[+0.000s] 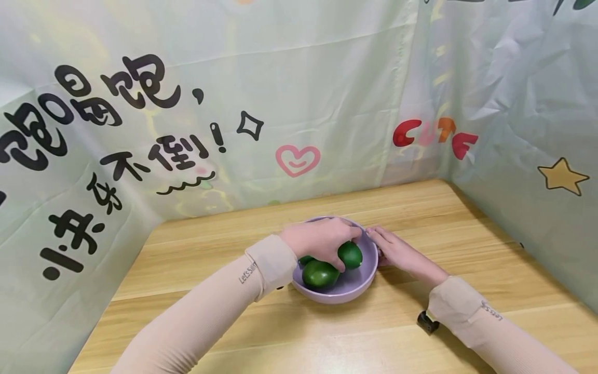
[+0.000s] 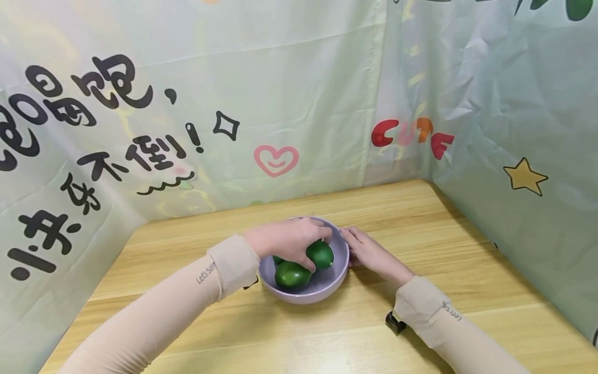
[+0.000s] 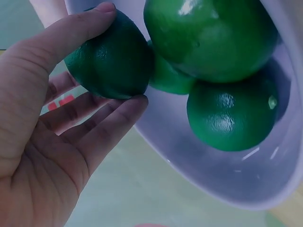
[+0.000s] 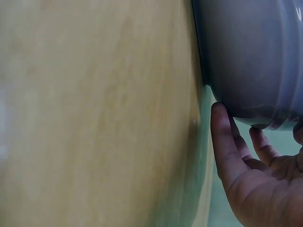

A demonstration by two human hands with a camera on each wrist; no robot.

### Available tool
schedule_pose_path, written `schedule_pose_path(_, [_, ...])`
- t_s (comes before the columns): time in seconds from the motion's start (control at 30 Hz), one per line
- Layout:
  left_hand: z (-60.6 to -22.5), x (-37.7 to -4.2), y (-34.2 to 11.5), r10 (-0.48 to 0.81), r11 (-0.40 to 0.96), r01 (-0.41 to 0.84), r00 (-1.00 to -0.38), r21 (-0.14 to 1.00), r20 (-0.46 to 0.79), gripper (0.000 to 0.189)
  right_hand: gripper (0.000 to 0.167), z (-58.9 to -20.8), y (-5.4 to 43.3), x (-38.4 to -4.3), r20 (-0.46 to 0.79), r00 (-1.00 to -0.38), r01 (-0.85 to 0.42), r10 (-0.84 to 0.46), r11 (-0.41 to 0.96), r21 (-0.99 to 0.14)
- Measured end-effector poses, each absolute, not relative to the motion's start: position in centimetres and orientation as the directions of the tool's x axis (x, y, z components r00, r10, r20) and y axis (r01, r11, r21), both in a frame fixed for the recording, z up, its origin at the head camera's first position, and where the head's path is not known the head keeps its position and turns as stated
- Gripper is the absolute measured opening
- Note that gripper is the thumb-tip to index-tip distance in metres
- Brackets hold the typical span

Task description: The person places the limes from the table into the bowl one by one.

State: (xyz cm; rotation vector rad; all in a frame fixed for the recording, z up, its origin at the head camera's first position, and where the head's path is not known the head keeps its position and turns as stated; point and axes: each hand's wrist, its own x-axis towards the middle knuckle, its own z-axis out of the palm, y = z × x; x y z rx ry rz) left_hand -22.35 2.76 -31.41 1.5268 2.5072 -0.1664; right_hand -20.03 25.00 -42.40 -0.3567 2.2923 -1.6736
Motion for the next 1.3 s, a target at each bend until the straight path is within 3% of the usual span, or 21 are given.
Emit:
schedule_pose_path(0.17, [-31.8,-22.1,3.2,0.846,0.485,0.874,-0.466,0.013,-0.257,0.057,0.059,-42.4,25.0,-20.0,-0.085,-0.927,-0.030,-0.364,0.298,-0.954])
schedule_pose_path(0.8, [-33.7,-22.4,4.1,0.853,0.443,0.896,-0.421,0.004,-0.308,0.051,0.061,-42.4,25.1,-20.0,-0.092,-0.921,-0.022,-0.378,0.286,-0.958])
schedule_pose_path(1.3, [-34.2,-22.4,4.0,0.822,0.490,0.872,-0.463,-0.001,-0.331,0.050,0.062,-42.5,24.9,-20.1,-0.097,-0.924,-0.010,-0.369,0.278,-0.961])
